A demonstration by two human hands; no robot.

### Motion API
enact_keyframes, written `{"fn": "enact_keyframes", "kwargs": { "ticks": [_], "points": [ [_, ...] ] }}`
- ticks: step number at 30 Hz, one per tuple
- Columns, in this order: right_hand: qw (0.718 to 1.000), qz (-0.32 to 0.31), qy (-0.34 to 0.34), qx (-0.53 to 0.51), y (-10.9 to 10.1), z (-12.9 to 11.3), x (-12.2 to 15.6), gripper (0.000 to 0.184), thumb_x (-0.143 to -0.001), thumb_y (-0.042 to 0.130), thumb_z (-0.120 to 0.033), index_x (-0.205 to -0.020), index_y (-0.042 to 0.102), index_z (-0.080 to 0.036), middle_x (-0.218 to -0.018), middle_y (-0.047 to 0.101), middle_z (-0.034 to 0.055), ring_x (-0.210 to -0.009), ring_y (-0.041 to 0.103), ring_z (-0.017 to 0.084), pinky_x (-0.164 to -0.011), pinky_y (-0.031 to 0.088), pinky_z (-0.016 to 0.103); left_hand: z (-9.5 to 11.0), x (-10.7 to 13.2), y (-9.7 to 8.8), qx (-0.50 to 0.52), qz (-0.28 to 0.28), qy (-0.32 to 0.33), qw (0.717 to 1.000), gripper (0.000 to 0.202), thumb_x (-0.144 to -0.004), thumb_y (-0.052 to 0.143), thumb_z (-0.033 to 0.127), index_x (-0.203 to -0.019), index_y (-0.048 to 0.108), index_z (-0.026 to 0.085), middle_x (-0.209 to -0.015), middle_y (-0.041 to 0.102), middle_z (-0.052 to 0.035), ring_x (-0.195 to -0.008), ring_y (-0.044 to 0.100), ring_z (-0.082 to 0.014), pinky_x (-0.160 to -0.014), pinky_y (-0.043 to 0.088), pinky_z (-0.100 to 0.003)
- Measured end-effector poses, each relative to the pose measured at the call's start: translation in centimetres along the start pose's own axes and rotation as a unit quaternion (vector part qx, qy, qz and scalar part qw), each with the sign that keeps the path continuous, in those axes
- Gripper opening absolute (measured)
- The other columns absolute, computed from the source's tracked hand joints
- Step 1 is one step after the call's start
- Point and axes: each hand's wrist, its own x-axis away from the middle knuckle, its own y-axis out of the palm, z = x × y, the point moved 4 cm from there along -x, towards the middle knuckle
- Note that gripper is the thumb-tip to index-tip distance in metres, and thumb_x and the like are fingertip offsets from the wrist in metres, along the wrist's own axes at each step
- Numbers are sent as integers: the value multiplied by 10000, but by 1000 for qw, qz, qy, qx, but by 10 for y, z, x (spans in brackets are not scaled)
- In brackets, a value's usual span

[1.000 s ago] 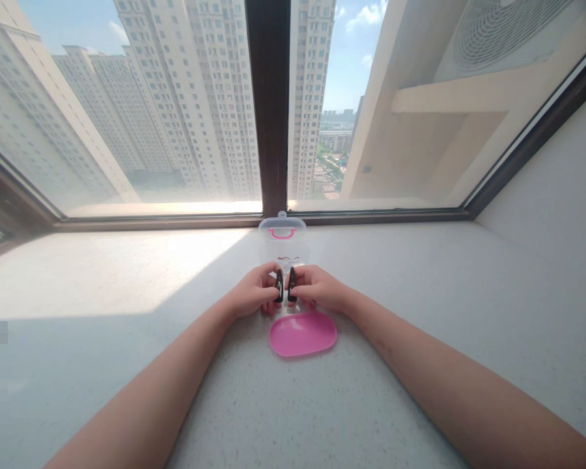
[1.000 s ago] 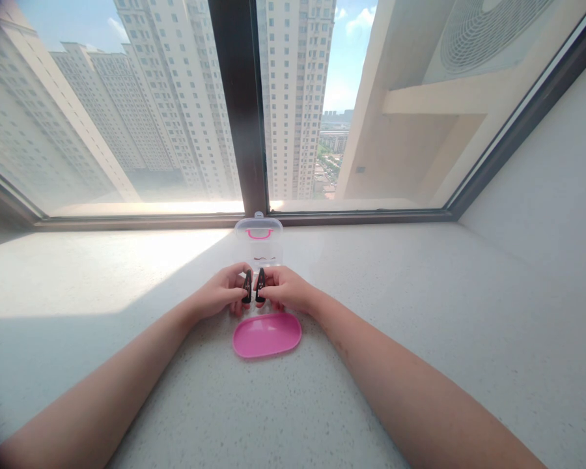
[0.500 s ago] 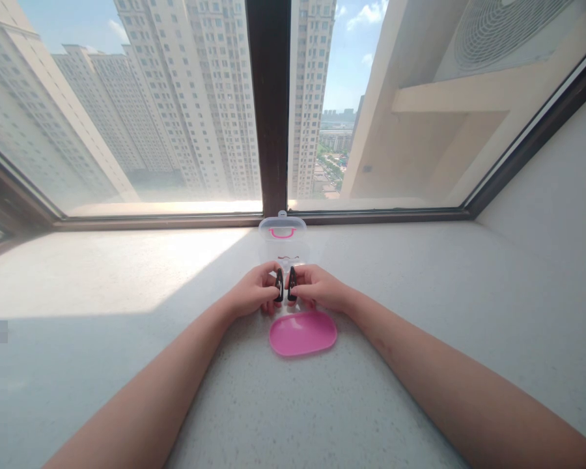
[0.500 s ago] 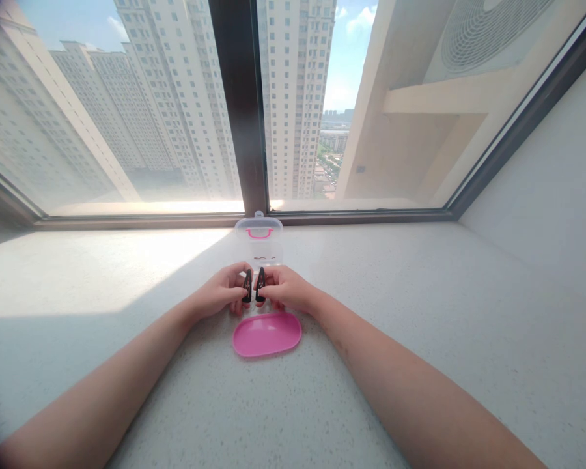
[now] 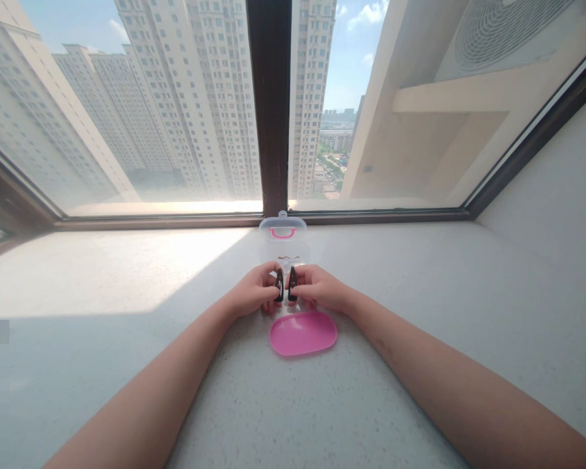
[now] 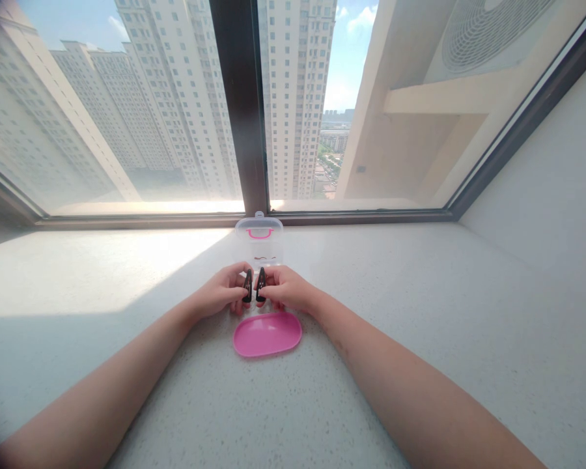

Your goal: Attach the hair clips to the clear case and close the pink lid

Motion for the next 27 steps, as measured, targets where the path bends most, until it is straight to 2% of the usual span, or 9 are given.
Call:
{"fn": "enact_keyframes", "kwargs": {
  "ticks": [27],
  "points": [
    [1000, -3, 0, -7, 0, -1, 0, 169, -740, 590, -194, -898, 570, -135, -771, 676, 65, -618, 631, 143, -383, 411, 153, 1, 0, 0, 4, 3, -5, 1000, 249, -646, 502, 121, -883, 446, 176, -585, 621, 16, -409, 577, -121, -364, 396, -166]
  ]
}}
